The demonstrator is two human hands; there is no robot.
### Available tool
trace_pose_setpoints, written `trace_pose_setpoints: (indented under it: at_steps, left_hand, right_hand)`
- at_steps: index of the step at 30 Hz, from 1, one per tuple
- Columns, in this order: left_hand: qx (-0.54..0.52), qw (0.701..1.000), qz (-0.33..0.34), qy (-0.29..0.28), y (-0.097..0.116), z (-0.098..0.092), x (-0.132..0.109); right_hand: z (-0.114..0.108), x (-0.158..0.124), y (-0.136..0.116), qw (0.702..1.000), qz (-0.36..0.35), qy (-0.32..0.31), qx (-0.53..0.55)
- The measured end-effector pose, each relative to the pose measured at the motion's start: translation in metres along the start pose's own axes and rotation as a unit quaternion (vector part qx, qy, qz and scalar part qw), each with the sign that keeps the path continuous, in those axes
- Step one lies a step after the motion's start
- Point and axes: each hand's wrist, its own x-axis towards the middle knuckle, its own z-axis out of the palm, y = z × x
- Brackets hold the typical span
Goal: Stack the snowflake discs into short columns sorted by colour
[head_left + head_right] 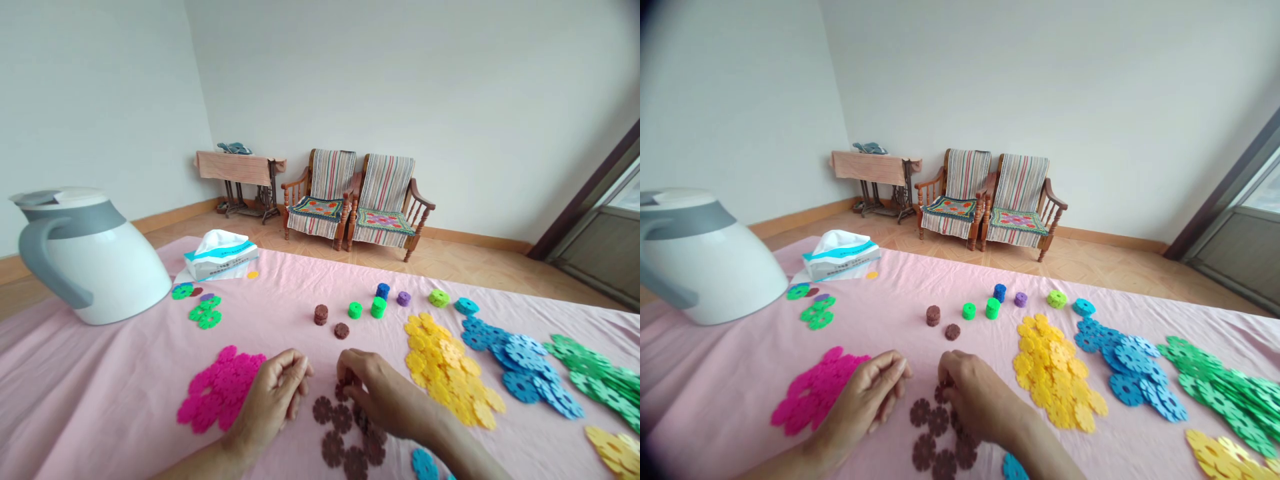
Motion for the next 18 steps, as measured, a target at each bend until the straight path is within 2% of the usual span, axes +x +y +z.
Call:
trace_pose_setpoints:
  at_steps: [2,4,7,10,18]
  left_hand:
    - [-0.002,1.0,-0.001,0.0,0.0,0.0,0.0]
    - [-0.004,1.0,-0.001,0.001,0.001,0.0,0.0]
    - [-0.008,1.0,0.001,0.0,0.002,0.0,0.0]
    - [-0.012,1.0,-0.001,0.005,0.005,0.001,-0.001]
    - [-0.012,1.0,-0.006,0.012,0.007,0.002,-0.002]
  right_hand:
    - [0.0,0.009,0.012,0.994,0.059,0.062,0.072]
    - [0.0,0.022,0.026,0.976,0.133,0.141,0.104]
    - [0.0,0.04,0.041,0.946,0.201,0.2,0.157]
    - [0.001,0.052,0.044,0.931,0.231,0.224,0.172]
    - [0.013,0.062,0.043,0.941,0.236,0.218,0.109]
